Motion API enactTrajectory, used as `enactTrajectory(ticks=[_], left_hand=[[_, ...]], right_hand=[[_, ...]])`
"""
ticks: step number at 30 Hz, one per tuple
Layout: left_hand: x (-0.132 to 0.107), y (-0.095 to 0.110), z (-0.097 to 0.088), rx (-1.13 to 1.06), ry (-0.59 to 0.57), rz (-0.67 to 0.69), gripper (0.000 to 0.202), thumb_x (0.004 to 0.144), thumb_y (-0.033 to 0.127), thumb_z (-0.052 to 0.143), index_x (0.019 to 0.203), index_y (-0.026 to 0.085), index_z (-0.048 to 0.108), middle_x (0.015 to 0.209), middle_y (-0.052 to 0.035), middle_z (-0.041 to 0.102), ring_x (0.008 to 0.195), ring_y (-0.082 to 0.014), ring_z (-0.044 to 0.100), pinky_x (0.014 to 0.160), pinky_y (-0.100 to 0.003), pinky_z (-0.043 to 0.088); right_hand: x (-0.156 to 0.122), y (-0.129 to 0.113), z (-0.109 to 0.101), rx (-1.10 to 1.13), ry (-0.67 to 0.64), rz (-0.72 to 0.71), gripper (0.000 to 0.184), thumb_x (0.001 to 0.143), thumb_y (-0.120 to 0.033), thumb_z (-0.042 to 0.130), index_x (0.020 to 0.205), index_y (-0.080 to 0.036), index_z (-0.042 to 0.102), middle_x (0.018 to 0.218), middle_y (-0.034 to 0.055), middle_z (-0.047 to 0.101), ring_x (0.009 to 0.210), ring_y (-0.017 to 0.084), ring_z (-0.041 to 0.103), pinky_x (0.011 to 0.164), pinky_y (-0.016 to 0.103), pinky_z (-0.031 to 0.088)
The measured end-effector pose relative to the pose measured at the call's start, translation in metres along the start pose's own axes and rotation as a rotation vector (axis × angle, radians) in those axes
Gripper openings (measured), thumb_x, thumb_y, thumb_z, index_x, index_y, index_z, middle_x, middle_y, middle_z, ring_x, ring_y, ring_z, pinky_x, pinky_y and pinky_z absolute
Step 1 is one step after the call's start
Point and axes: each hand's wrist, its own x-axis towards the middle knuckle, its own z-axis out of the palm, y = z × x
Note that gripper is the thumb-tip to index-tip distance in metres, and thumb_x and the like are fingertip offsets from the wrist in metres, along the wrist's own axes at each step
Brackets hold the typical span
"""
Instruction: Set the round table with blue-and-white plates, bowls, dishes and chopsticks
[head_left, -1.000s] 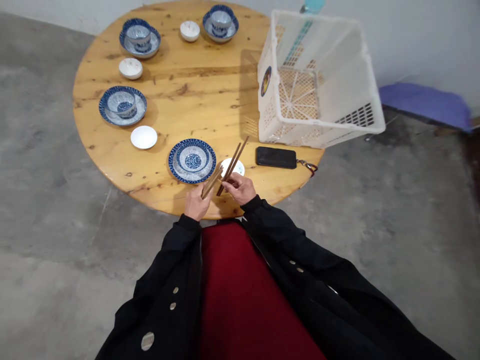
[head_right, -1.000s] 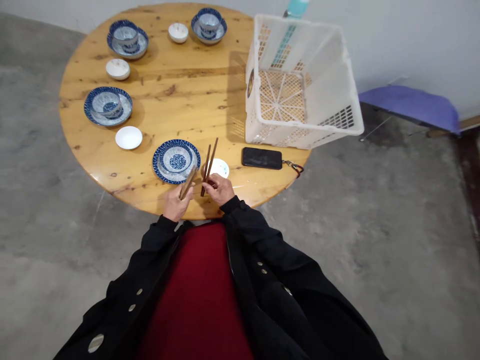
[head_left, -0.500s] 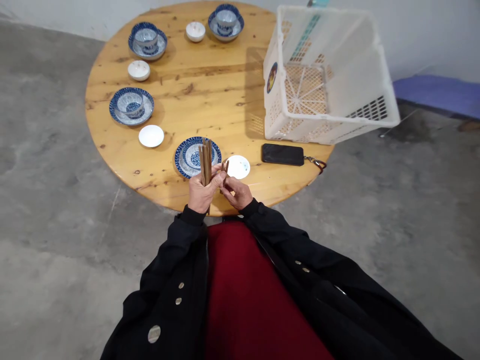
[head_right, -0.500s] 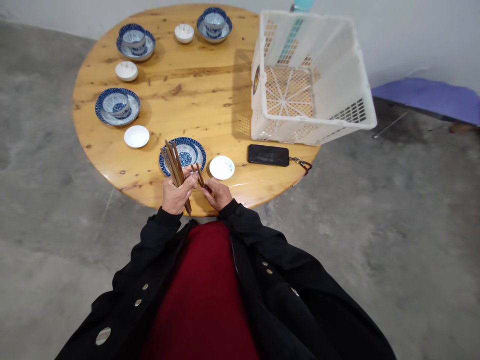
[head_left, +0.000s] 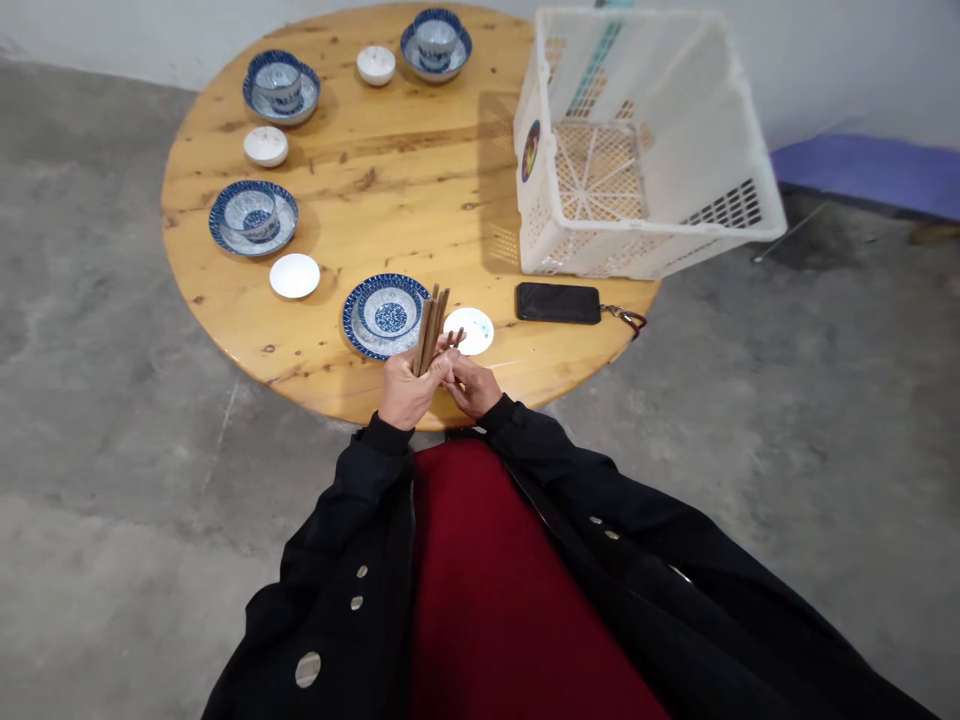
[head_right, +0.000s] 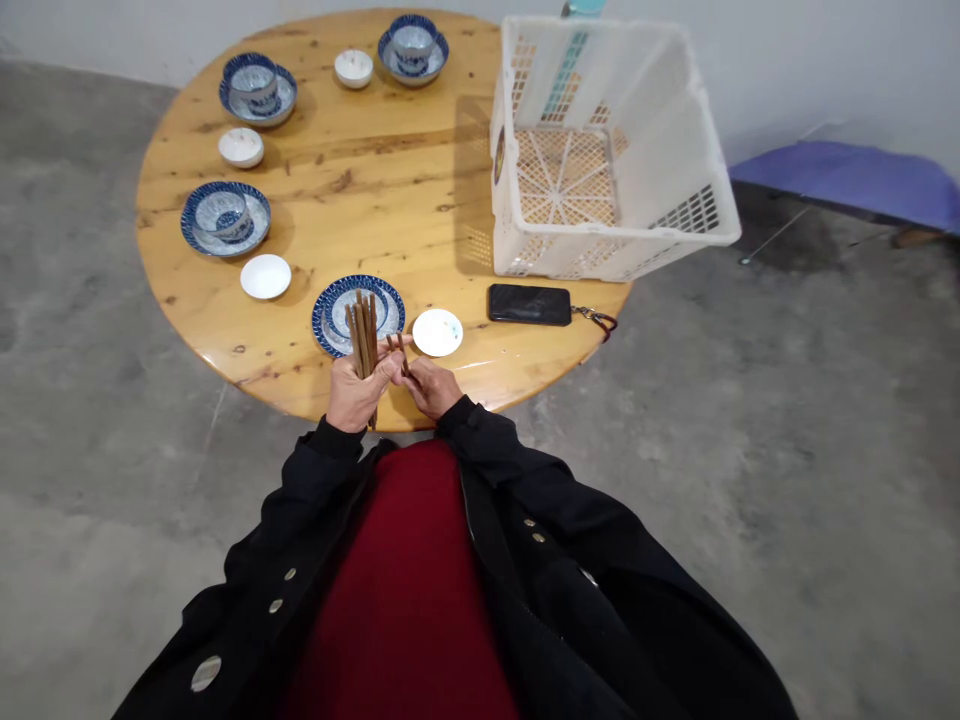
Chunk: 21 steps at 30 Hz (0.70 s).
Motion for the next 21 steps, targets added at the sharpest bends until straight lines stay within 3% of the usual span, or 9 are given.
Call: enactTrajectory(ticks=[3, 6, 10, 17, 21], left_hand=[[0.005, 0.005, -0.002, 0.028, -0.040, 0.009, 0.047, 0.079, 0.052, 0.073, 0.052, 0.015, 0.062, 0.066, -0.0058, 0.067, 0.063, -0.0134, 0.061, 0.063, -0.024, 0.051], [0.008, 0.009, -0.004, 0.015, -0.034, -0.009, 0.036, 0.080, 0.049, 0.073, 0.069, 0.014, 0.072, 0.058, -0.0020, 0.063, 0.058, -0.0119, 0.059, 0.061, -0.024, 0.050], [0.009, 0.014, -0.003, -0.024, 0.027, -0.060, 0.034, 0.079, 0.048, 0.075, 0.085, 0.014, 0.076, 0.053, 0.0010, 0.059, 0.052, -0.0109, 0.055, 0.058, -0.024, 0.048], [0.014, 0.012, 0.006, -0.114, 0.190, -0.109, 0.034, 0.077, 0.049, 0.077, 0.084, 0.015, 0.075, 0.056, -0.0008, 0.061, 0.054, -0.0121, 0.058, 0.050, -0.022, 0.045], [0.020, 0.020, 0.005, -0.193, 0.248, -0.135, 0.033, 0.078, 0.046, 0.077, 0.088, 0.015, 0.075, 0.055, 0.0014, 0.060, 0.043, -0.0063, 0.047, 0.040, -0.019, 0.037]], right_hand=[[0.003, 0.003, 0.000, -0.026, -0.039, -0.007, 0.017, 0.097, -0.027, 0.043, 0.087, -0.021, 0.055, 0.085, 0.0080, 0.062, 0.079, 0.021, 0.059, 0.067, 0.029, 0.048], [0.007, 0.003, 0.000, -0.056, -0.078, 0.000, 0.015, 0.096, -0.024, 0.043, 0.089, -0.020, 0.055, 0.088, 0.0085, 0.062, 0.083, 0.022, 0.060, 0.070, 0.029, 0.048], [0.009, -0.005, 0.000, -0.131, -0.074, 0.040, 0.011, 0.093, -0.023, 0.047, 0.086, -0.020, 0.054, 0.084, 0.0074, 0.060, 0.078, 0.021, 0.058, 0.068, 0.029, 0.048], [0.020, -0.035, 0.002, -0.234, 0.071, 0.184, 0.017, 0.097, -0.029, 0.049, 0.097, -0.017, 0.061, 0.091, 0.0105, 0.061, 0.078, 0.020, 0.058, 0.067, 0.028, 0.048], [0.031, -0.039, -0.007, -0.145, 0.035, 0.181, 0.017, 0.096, -0.029, 0.052, 0.094, -0.017, 0.064, 0.088, 0.0096, 0.061, 0.080, 0.020, 0.058, 0.068, 0.028, 0.046]])
